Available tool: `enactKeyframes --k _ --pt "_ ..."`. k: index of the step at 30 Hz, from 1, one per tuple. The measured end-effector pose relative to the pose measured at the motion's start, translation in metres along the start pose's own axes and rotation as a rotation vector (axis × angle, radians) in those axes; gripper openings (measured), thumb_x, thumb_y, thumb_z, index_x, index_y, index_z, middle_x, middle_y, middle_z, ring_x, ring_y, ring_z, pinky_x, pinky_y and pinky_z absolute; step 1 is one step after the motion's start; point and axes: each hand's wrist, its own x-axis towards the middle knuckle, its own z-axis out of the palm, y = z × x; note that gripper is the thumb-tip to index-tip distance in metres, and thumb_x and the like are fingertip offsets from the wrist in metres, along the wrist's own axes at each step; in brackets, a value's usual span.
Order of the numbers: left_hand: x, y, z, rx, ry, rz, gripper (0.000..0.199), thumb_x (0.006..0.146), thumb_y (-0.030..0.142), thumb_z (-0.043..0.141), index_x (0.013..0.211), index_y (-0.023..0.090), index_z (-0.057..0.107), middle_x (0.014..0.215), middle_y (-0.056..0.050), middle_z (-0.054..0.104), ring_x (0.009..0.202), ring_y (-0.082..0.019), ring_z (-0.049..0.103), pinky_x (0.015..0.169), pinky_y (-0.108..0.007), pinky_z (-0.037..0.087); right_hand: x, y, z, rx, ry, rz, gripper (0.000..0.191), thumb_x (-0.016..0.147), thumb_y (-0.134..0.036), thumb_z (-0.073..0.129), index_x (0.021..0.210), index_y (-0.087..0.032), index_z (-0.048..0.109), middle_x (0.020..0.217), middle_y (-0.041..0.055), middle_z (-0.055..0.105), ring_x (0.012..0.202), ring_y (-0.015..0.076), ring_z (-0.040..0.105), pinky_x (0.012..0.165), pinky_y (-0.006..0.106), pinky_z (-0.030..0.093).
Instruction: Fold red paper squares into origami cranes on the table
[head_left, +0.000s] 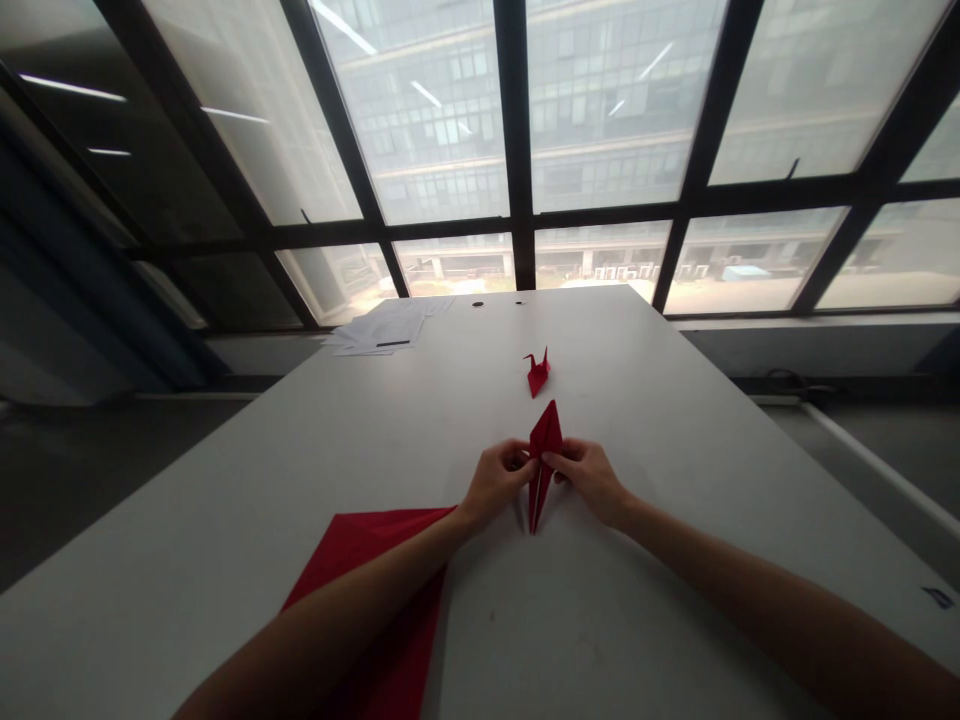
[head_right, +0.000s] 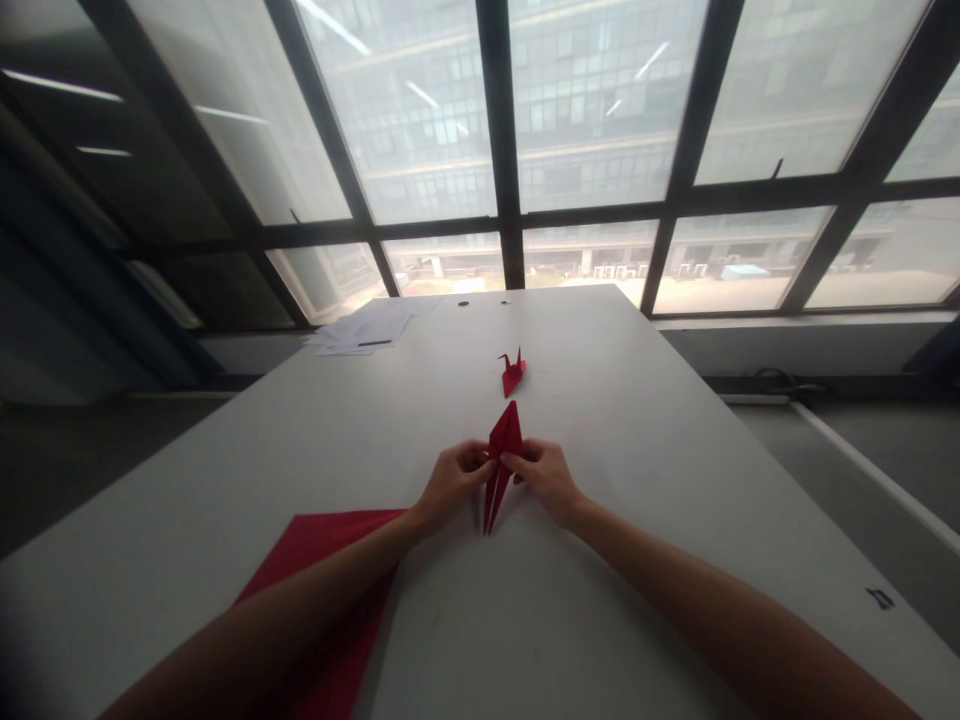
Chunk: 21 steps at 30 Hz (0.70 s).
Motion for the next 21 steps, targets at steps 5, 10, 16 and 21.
enactKeyframes --k 5,10,16,21 --pt "0.0008 -0.0057 0.0006 -0.033 -0.003 -0.009 0.034 0.078 0.036 0.075 0.099 0.015 0.060 0.071 0.000 0.066 0.063 -0.013 0.062 0.056 -0.021 0.046 0.0014 0.0010 0.0007 0.015 -0.003 -0.013 0.031 0.070 -0.039 0.079 0.091 -0.015 0.076 0.083 0.0059 0.074 0.068 0.0150 0.059 0.064 0.028 0.043" --pt "0.0004 -0.0084 0.0005 -0.090 0.002 0.000 0.035 0.080 0.035 0.073 0.098 0.019 0.048 0.070 0.004 0.061 0.062 -0.011 0.059 0.056 -0.019 0.043 0.0032 0.0027 0.0000 0.035 0.022 -0.003 0.034 0.069 -0.041 0.080 0.091 -0.016 0.074 0.086 0.0067 0.074 0.069 0.0157 0.061 0.065 0.028 0.044" --pt "-0.0006 -0.0053 0.0017 0.099 -0.028 0.049 0.024 0.084 0.036 0.069 0.091 0.016 0.059 0.087 -0.004 0.065 0.074 -0.015 0.064 0.063 -0.025 0.051 0.0044 0.0030 -0.0019 0.124 0.041 0.022 0.037 0.068 -0.043 0.081 0.092 -0.016 0.073 0.092 0.0089 0.074 0.079 0.0209 0.066 0.072 0.032 0.049" --pt "-0.0013 -0.0019 0.0026 0.187 -0.044 0.096 0.017 0.086 0.031 0.067 0.094 0.016 0.063 0.092 -0.004 0.065 0.079 -0.015 0.064 0.066 -0.025 0.053 0.0053 0.0048 -0.0019 0.112 0.049 0.029 0.036 0.069 -0.042 0.079 0.092 -0.016 0.072 0.092 0.0087 0.074 0.080 0.0207 0.066 0.072 0.032 0.050"
